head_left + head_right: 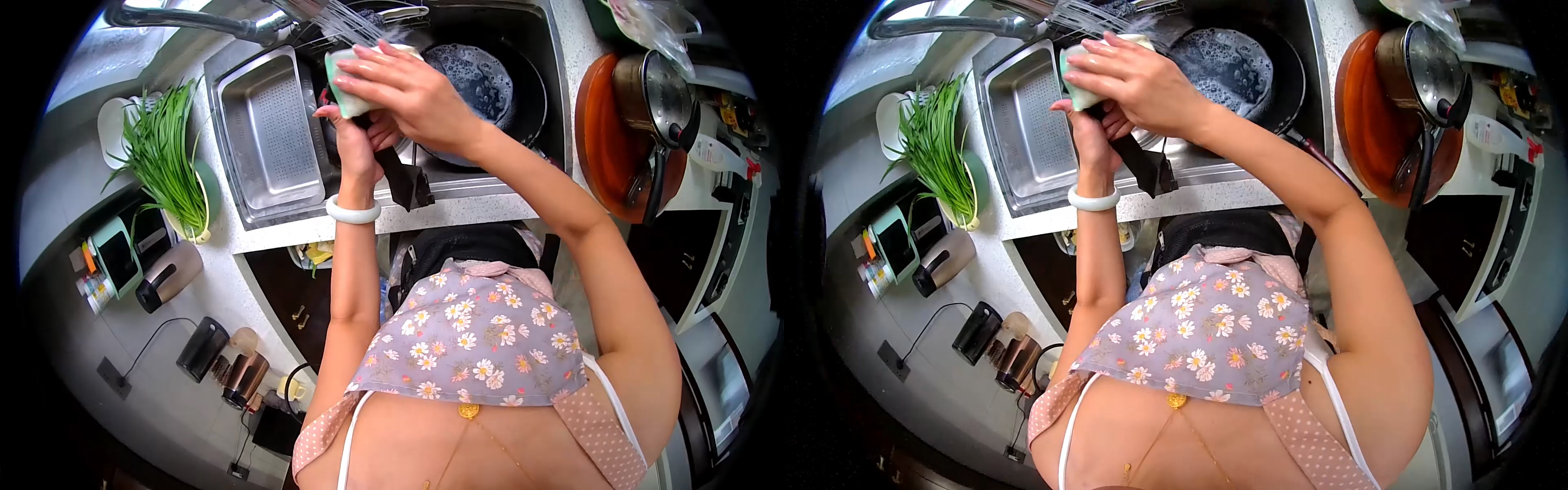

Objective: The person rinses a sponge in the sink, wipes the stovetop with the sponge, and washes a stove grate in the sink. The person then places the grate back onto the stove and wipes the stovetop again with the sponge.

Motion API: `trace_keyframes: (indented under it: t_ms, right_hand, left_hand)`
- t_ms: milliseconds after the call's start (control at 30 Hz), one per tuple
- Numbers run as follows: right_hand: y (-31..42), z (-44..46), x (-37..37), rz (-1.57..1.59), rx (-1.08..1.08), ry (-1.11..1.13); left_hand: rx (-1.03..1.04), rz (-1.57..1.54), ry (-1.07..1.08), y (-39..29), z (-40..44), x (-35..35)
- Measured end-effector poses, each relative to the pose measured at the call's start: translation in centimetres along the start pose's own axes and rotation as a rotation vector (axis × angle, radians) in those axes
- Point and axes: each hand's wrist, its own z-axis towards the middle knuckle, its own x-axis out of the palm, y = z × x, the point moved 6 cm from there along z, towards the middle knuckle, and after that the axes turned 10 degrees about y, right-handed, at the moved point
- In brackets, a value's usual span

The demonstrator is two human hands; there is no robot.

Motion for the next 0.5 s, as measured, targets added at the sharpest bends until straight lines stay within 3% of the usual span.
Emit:
trace_keyframes:
  t_ms: [33, 167, 300, 400, 500]
  right_hand:
    - [0.2, -0.2, -0.1, -0.058, 0.006, 0.007]
    - [0.7, -0.5, 0.8, -0.201, 0.087, 0.013]
    - [0.1, -2.6, 2.6, 0.036, 0.183, 0.063]
    - [-0.8, -1.8, 2.5, 0.058, 0.189, 0.021]
    - [-0.9, -0.9, 3.1, 0.117, 0.226, -0.031]
  left_hand:
    - [-0.007, -0.006, 0.086, 0.0, 0.5, 0.1]
    - [0.096, 0.076, -0.048, -0.7, 1.4, 0.7]
    - [-0.012, -0.112, -0.071, -1.2, 1.7, 1.1]
    - [0.033, -0.111, -0.038, -0.9, 2.3, 1.1]
    - [0.059, -0.186, 0.106, -1.7, 3.3, 1.2]
